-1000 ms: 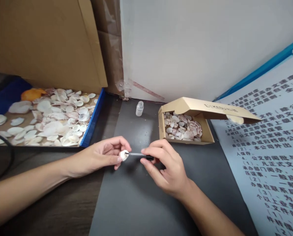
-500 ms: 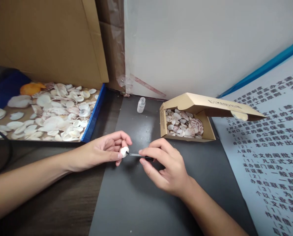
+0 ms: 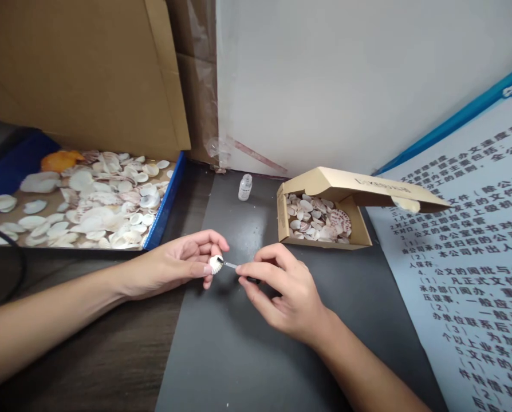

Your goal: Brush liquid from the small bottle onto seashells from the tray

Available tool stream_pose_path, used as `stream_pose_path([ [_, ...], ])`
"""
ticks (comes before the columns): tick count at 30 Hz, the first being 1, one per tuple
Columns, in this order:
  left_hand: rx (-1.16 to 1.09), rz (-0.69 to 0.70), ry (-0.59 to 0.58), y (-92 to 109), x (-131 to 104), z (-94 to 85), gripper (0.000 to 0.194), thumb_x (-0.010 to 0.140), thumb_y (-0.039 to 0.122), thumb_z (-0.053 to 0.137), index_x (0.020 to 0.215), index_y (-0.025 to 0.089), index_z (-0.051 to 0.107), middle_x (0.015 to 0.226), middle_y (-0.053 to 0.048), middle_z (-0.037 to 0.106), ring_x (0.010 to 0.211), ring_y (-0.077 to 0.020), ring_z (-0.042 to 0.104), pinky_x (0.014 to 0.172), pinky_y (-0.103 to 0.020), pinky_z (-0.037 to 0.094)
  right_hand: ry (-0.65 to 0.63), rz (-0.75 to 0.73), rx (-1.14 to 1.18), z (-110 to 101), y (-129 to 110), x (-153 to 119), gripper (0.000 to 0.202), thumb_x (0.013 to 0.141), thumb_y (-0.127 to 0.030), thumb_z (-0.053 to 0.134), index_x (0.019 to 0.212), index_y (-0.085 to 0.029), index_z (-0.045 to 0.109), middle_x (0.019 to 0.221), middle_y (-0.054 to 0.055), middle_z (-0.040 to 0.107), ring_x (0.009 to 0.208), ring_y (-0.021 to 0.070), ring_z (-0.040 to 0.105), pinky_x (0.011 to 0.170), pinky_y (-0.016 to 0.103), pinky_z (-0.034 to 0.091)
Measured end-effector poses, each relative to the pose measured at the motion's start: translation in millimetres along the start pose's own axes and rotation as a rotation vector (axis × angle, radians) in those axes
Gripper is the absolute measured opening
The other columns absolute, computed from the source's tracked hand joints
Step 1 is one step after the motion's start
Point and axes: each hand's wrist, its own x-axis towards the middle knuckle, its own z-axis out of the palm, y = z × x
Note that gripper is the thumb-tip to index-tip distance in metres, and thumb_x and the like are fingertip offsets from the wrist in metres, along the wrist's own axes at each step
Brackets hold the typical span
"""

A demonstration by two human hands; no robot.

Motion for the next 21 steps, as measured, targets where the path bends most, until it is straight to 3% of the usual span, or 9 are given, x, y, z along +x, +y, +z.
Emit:
stream_pose_path([
  [11,0.007,-0.060,-0.052,-0.4,0.0,-3.9,0.025,0.086,0.022,0.073,0.104,0.015,0.058,0.086,0.001,0.061,0.076,-0.0102,0.063,0.076,-0.026,0.050,0.016,0.030,-0.007,0.0,0.7,-2.8,0.035,0.086,-0.004,0.067,0.119,-0.017,0.064,0.096,0.005,0.058,0.066,0.0100,0.057,0.055,0.022,0.052],
  [21,0.003,-0.005,-0.004,1.4,-1.1,0.0,0.021,0.086,0.021,0.073,0.099,0.016,0.057,0.082,0.002,0.058,0.072,-0.0088,0.054,0.068,-0.023,0.050,0.001,-0.027,-0.063,-2.7,-0.1,0.0,0.033,0.085,0.000,0.064,0.114,-0.016,0.067,0.096,0.005,0.057,0.077,0.0120,0.059,0.063,0.024,0.053],
])
